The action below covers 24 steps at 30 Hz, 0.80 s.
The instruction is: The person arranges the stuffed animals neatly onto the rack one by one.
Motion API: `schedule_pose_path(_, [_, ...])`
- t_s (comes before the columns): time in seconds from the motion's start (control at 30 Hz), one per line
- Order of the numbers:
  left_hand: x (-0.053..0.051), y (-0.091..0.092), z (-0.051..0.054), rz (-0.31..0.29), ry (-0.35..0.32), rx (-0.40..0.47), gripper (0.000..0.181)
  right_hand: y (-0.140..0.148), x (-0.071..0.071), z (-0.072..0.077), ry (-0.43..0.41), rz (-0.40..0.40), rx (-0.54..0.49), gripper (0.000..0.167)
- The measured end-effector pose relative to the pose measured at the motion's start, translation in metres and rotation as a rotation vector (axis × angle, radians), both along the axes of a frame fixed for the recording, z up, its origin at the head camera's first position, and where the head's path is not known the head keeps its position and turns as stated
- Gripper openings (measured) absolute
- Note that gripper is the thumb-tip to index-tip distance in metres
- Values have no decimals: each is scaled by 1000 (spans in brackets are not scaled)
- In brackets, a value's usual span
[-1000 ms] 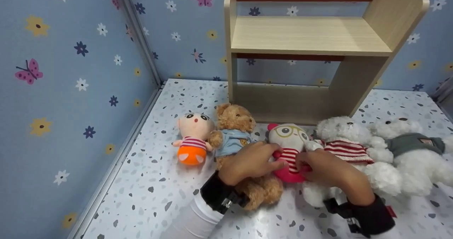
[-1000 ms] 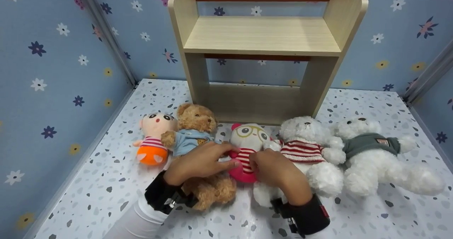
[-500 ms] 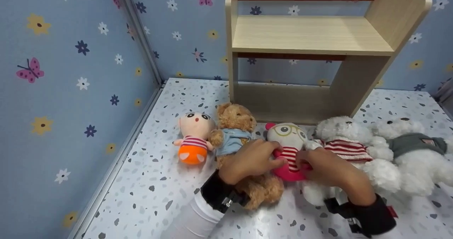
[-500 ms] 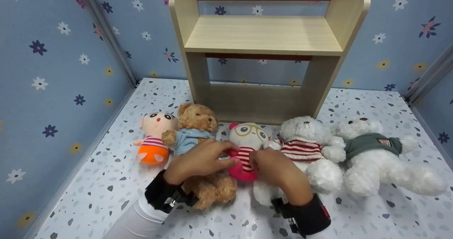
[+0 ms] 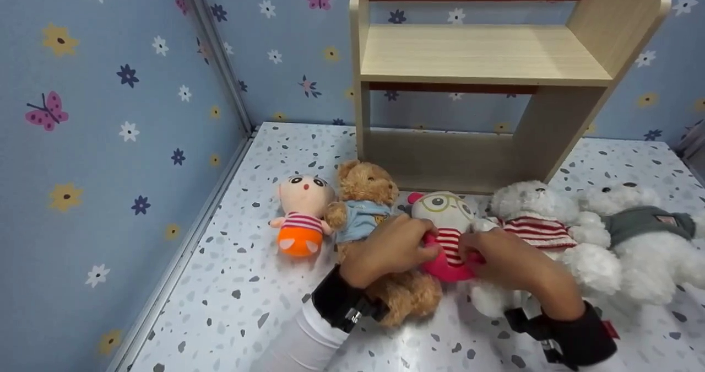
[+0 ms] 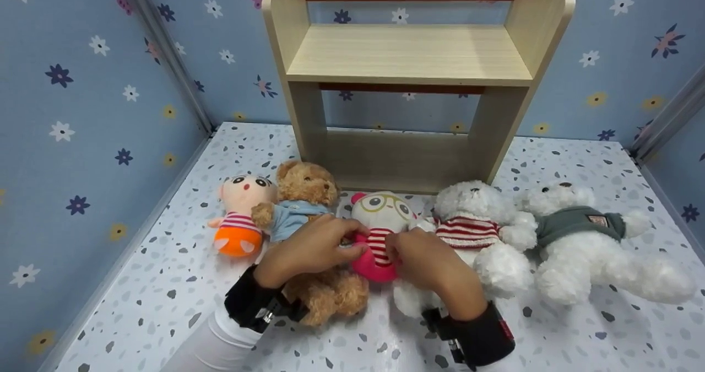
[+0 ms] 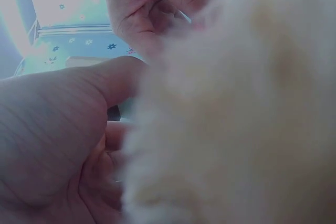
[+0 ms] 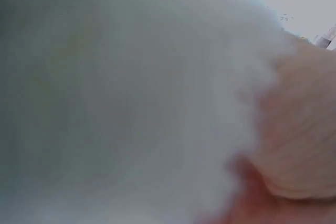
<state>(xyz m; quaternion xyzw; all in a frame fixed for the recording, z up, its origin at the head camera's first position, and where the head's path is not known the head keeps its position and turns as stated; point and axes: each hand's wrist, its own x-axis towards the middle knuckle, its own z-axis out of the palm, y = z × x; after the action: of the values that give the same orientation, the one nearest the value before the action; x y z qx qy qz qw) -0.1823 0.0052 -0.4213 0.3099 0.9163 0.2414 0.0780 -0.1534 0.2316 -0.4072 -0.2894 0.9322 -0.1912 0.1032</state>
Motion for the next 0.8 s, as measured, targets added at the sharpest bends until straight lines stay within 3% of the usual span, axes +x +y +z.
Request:
schedule_pose_path(0.1, [0, -1, 1, -3, 11, 10, 9, -1, 0, 0, 4, 2, -8, 28])
schedule_pose_path(0.33, [1, -2, 4, 5, 26, 2, 18, -1, 0, 0, 0, 1, -12, 27])
schedule_pose_path(0.8, [3, -3, 11, 27, 20, 26, 19, -2, -1, 1, 66, -8, -12, 20])
